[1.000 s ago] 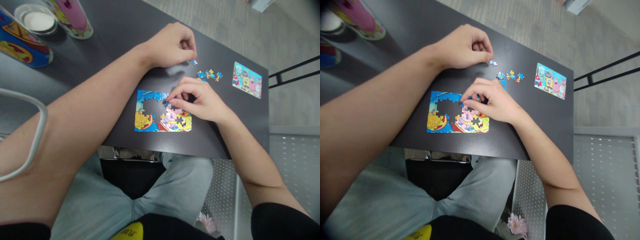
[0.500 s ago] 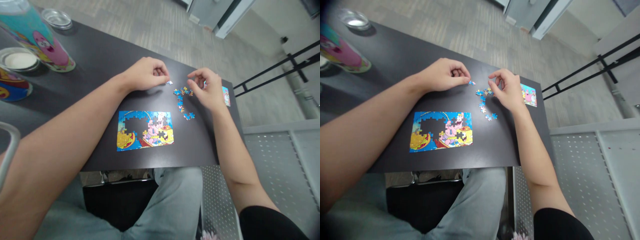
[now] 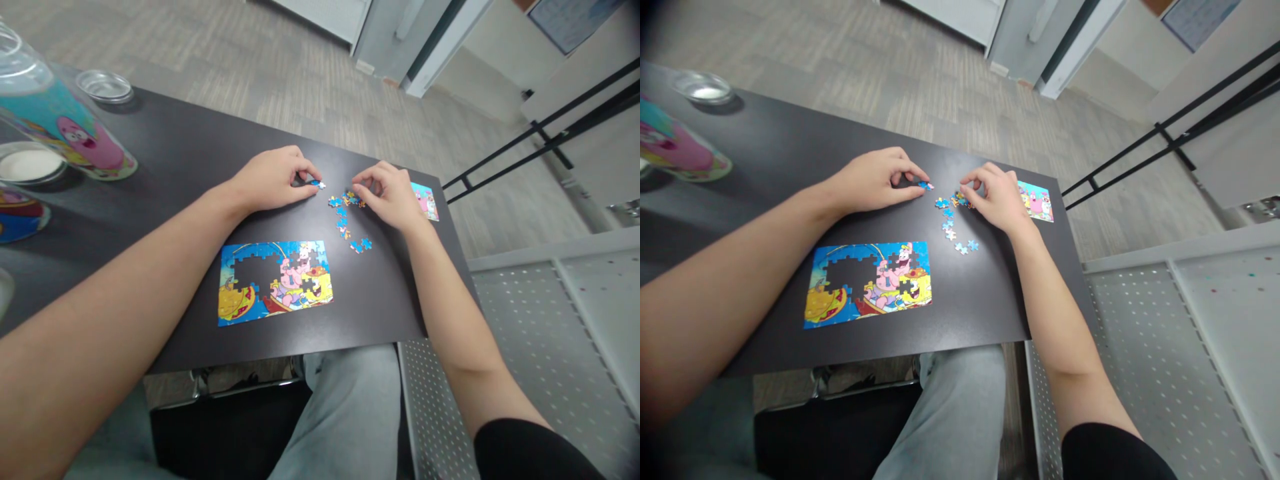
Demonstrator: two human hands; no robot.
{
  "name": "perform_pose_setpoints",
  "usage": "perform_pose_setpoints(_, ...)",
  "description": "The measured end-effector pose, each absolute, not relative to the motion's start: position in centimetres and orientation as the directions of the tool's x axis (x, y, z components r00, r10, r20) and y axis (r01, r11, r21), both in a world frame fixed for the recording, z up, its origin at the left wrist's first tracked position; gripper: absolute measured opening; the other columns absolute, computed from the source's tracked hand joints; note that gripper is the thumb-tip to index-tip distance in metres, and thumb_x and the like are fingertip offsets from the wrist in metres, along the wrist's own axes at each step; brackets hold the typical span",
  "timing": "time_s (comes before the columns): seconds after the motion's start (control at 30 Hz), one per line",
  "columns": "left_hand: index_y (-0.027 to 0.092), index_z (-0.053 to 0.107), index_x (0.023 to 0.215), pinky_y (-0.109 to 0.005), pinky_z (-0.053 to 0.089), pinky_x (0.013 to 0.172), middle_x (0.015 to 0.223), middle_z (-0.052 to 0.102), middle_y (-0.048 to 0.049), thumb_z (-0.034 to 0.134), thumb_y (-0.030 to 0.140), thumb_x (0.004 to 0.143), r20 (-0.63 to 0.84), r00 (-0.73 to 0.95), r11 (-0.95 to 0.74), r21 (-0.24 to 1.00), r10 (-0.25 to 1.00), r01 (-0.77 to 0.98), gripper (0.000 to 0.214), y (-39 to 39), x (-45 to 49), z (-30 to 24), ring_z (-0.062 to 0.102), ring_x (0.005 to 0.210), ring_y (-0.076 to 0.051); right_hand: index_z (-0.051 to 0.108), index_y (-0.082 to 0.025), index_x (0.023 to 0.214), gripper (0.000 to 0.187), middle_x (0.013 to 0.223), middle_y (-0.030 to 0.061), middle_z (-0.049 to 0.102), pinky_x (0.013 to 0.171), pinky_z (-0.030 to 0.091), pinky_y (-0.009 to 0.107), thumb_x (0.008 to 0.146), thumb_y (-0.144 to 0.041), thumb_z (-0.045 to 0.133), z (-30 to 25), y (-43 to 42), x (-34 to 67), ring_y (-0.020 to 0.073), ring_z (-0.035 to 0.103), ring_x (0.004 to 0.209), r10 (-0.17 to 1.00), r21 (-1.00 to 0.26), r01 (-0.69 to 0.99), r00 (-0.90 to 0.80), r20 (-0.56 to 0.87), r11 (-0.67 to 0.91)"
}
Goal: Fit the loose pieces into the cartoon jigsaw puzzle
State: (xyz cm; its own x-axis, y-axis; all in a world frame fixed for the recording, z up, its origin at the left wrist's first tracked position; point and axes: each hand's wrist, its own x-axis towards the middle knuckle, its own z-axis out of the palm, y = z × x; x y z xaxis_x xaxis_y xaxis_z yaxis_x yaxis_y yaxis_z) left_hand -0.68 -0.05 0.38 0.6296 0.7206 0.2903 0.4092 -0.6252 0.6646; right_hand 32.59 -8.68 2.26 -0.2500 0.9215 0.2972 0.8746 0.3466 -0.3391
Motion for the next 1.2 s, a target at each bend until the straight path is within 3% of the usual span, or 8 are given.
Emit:
perform_pose_setpoints(0.37,0.030,0.102,0.112,-0.041,0.058,0.097,0.108,0.085,-0.0067,0.093,0.045,0.099,0.282,0.639,-0.641,0.629,0.716,0.440,0.022,-0.3,-0.4,0.1,0.077,0.099,-0.028,0.088,-0.028,0.132,0.020,0.120,0.0086,0.083,0.117,0.052,0.057,0.118,-0.041,0.082,2.6,-9.8,29.7,0.0302,0.071,0.096,0.923,-0.333,0.865,-0.313,0.225,0.375)
perform_pose_setpoints(0.57,0.028,0.097,0.113,-0.036,0.056,0.089,0.091,0.085,-0.0012,0.096,0.045,0.096,0.249,0.668,-0.606,0.703,0.701,0.373,0.024,-0.6,-0.4,0.5,0.078,0.088,-0.024,0.087,-0.029,0.141,0.027,0.132,0.0102,0.086,0.110,0.055,0.053,0.118,-0.043,0.085,1.6,-10.1,28.4,0.0292,0.071,0.095,0.900,-0.429,0.792,-0.353,0.258,0.434)
perform_pose_setpoints(0.73,0.025,0.091,0.118,-0.036,0.060,0.086,0.102,0.093,-0.0056,0.109,0.051,0.091,0.240,0.691,-0.484,0.857,0.682,0.180,0.043,-0.8,-0.6,0.8,0.081,0.089,-0.023,0.084,-0.029,0.144,0.031,0.117,0.0048,0.086,0.097,0.056,0.044,0.117,-0.044,0.086,0.7,-9.9,27.9,0.0231,0.064,0.083,0.883,-0.576,0.670,-0.374,0.283,0.468)
perform_pose_setpoints(0.87,0.024,0.089,0.120,-0.036,0.063,0.086,0.098,0.092,-0.0053,0.117,0.056,0.087,0.211,0.666,-0.377,0.919,0.716,0.114,0.054,-0.6,-0.5,0.9,0.085,0.091,-0.025,0.084,-0.029,0.139,0.030,0.109,0.0022,0.082,0.086,0.055,0.039,0.116,-0.049,0.086,0.4,-9.9,27.7,0.0214,0.060,0.083,0.871,-0.672,0.563,-0.391,0.297,0.481)
perform_pose_setpoints(1.03,0.027,0.088,0.116,-0.038,0.067,0.086,0.099,0.091,-0.0068,0.105,0.071,0.103,0.223,0.565,-0.304,0.951,0.794,0.052,0.049,-0.2,-0.1,0.6,0.086,0.094,-0.027,0.089,-0.029,0.137,0.027,0.109,0.0028,0.075,0.090,0.057,0.040,0.117,-0.046,0.081,1.5,-10.6,27.3,0.0230,0.063,0.093,0.859,-0.726,0.487,-0.418,0.294,0.486)
perform_pose_setpoints(1.2,0.028,0.088,0.106,-0.040,0.066,0.088,0.097,0.090,-0.0063,0.105,0.072,0.101,0.211,0.557,-0.302,0.950,0.803,0.077,0.048,-0.2,0.3,0.5,0.087,0.098,-0.028,0.089,-0.026,0.129,0.025,0.103,0.0012,0.073,0.088,0.057,0.038,0.117,-0.048,0.088,2.6,-12.1,25.9,0.0200,0.063,0.092,0.816,-0.789,0.392,-0.532,0.226,0.474)
